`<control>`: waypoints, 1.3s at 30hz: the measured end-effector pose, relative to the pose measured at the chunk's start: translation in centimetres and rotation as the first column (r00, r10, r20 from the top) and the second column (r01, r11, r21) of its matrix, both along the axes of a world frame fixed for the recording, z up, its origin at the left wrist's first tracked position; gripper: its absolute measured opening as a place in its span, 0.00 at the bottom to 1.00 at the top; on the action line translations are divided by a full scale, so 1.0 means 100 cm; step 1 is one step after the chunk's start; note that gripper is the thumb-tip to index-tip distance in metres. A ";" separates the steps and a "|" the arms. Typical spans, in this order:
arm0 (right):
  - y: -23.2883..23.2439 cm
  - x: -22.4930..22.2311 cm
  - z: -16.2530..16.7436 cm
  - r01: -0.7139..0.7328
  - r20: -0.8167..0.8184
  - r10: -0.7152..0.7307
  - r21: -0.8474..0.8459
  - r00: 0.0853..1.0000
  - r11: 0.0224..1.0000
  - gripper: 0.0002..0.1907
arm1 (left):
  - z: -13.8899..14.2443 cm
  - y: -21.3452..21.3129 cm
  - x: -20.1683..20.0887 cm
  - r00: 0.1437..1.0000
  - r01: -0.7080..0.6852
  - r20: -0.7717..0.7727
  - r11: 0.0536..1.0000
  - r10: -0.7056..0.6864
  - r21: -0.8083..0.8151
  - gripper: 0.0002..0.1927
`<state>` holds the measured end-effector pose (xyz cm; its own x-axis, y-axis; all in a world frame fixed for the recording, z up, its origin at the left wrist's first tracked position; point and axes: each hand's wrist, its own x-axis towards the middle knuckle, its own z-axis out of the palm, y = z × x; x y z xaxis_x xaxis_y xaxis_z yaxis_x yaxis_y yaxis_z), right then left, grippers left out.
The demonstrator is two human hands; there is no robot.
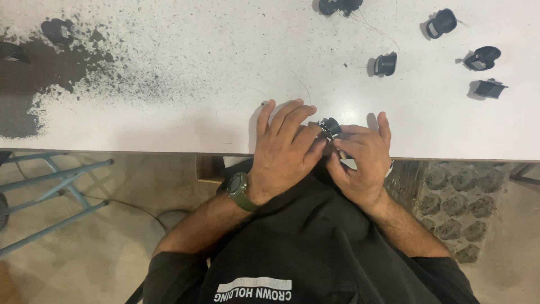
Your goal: The person sits at a white workbench assembling black plastic plug components. They pick up a plug body, insert internal metal parts, tighten a small screw using a screwdriver, place the finished plug aside, and reach for the next unassembled component.
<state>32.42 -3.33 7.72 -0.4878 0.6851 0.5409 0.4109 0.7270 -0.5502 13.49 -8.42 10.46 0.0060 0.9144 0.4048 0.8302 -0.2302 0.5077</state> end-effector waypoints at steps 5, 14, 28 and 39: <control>0.000 0.001 0.000 0.003 0.002 -0.003 -0.012 1.000 1.000 0.16 | -0.004 -0.001 0.000 0.999 0.003 -0.041 0.999 0.000 0.055 0.10; 0.001 0.004 -0.001 -0.004 -0.021 0.004 -0.033 1.000 0.999 0.17 | -0.010 -0.002 -0.003 0.963 0.130 -0.253 0.980 -0.088 0.153 0.07; 0.004 0.003 -0.001 0.006 -0.013 -0.007 -0.039 1.000 0.999 0.17 | -0.010 0.007 0.000 0.999 0.033 -0.011 0.999 -0.032 0.019 0.07; -0.001 0.008 -0.014 -0.102 -0.037 0.105 0.065 0.994 0.993 0.19 | -0.008 0.005 -0.002 0.998 0.017 0.064 1.000 -0.015 -0.021 0.07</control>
